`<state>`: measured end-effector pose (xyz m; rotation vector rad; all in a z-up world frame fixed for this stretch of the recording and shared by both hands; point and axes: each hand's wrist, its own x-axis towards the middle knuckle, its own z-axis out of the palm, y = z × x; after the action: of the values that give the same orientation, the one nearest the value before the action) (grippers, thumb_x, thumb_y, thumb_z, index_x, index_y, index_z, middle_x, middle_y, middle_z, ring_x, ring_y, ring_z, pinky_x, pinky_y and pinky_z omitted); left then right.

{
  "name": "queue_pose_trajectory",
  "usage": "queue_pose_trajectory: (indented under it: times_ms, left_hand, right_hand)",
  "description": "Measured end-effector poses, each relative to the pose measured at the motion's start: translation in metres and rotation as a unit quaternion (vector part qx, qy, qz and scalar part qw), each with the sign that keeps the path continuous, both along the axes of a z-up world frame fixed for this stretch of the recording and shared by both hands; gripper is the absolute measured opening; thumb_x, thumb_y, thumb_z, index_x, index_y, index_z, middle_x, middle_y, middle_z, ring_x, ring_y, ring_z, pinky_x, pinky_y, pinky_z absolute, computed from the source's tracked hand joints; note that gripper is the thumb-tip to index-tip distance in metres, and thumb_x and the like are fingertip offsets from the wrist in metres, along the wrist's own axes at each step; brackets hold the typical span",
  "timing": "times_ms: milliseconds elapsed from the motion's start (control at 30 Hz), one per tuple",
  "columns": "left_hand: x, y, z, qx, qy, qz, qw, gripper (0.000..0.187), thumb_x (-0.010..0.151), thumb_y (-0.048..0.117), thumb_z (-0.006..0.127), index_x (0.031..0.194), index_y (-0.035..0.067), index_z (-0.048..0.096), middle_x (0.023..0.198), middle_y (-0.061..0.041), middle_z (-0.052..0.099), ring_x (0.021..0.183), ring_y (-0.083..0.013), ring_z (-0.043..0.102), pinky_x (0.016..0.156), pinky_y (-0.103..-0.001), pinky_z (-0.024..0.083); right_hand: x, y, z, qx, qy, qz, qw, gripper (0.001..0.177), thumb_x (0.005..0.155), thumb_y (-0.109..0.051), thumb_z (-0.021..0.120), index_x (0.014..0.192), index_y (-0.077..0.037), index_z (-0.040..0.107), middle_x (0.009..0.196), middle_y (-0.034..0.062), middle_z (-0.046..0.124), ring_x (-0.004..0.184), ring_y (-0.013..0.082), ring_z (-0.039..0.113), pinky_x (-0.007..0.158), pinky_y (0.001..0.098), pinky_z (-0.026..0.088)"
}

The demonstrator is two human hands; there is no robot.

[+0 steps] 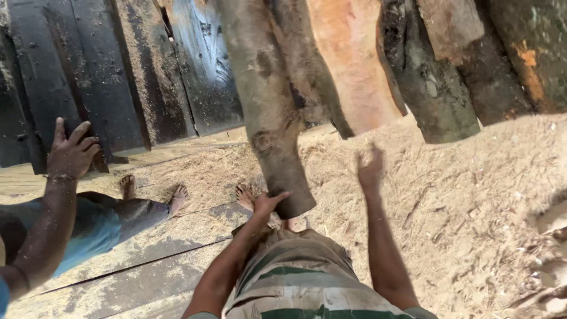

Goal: The person handles large logs and wooden planks, positioning them onto a milling or cutting machine with the help of an assistant and moving cut pieces of wood.

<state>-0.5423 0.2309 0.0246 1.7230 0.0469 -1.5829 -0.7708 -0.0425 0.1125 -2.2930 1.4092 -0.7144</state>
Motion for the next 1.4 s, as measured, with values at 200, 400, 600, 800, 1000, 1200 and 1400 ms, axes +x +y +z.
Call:
queue_pose_trajectory:
  times_ms: [200,400,600,800,1000,1200,1400]
  left_hand:
    - [-0.012,0.044,-0.028,-0.179,-0.032,0.015,0.983,0.08,0.075,0.041,0.092,0.13,-0.004,0.054,0.127,-0.021,0.071,0.113,-0.0289,0.072,0.1,-0.046,0.058]
    - [-0.008,0.062,-0.035,0.039,-0.089,-0.042,0.994,0.075,0.081,0.065,0.075,0.123,0.003,0.071,0.112,-0.019,0.072,0.105,-0.0311,0.07,0.089,-0.051,0.058]
    - [-0.052,0.038,-0.038,-0.072,0.083,0.196,0.975,0.084,0.068,0.045,0.092,0.126,-0.009,0.065,0.119,-0.021,0.072,0.119,-0.0377,0.067,0.108,-0.046,0.055]
    - [-0.055,0.089,-0.021,-0.161,0.054,0.17,0.971,0.082,0.077,0.051,0.086,0.132,-0.004,0.062,0.122,-0.018,0.075,0.113,-0.029,0.071,0.103,-0.039,0.053]
    - [-0.053,0.236,-0.045,-0.196,0.043,0.237,0.951,0.066,0.081,0.037,0.084,0.129,-0.004,0.066,0.112,-0.017,0.076,0.097,-0.0289,0.075,0.086,-0.041,0.064]
    - [-0.165,0.345,-0.069,-0.136,0.032,0.271,0.952,0.056,0.082,0.027,0.086,0.126,-0.002,0.067,0.118,-0.013,0.074,0.102,-0.0235,0.072,0.089,-0.037,0.061]
    - [-0.281,0.423,-0.067,-0.163,-0.12,0.24,0.949,0.072,0.08,0.032,0.086,0.139,0.003,0.056,0.126,-0.013,0.07,0.113,-0.0243,0.068,0.096,-0.038,0.056]
  right_hand:
    - [-0.008,0.083,-0.034,0.198,-0.01,0.083,0.977,0.064,0.097,-0.035,0.07,0.149,-0.004,0.049,0.132,0.021,0.067,0.113,0.0302,0.07,0.096,0.0445,0.057]
    - [-0.025,0.114,-0.072,0.26,0.05,0.208,0.941,0.082,0.096,-0.042,0.074,0.16,-0.013,0.034,0.13,0.0224,0.067,0.115,0.0336,0.069,0.094,0.0456,0.056]
    - [0.025,0.148,-0.091,0.429,-0.038,0.225,0.874,0.087,0.095,-0.047,0.065,0.165,-0.036,0.015,0.153,0.0213,0.052,0.119,0.037,0.07,0.093,0.0487,0.062]
    - [0.042,0.192,-0.1,0.441,0.073,0.203,0.871,0.102,0.092,-0.05,0.063,0.166,-0.035,-0.006,0.156,0.0242,0.047,0.126,0.0424,0.064,0.106,0.0508,0.054]
    - [0.036,0.353,-0.112,0.444,0.075,0.213,0.867,0.105,0.097,-0.046,0.064,0.163,-0.028,-0.015,0.151,0.0294,0.047,0.124,0.0469,0.062,0.105,0.059,0.052]
    - [-0.03,0.433,-0.072,0.425,0.147,0.233,0.862,0.097,0.101,-0.036,0.064,0.167,-0.026,-0.007,0.113,0.0327,0.072,0.105,0.0404,0.076,0.121,0.055,0.031]
    - [-0.13,0.495,-0.088,0.295,0.041,0.358,0.885,0.098,0.101,-0.025,0.068,0.169,-0.021,-0.002,0.101,0.0289,0.063,0.085,0.0408,0.062,0.075,0.0488,0.054]
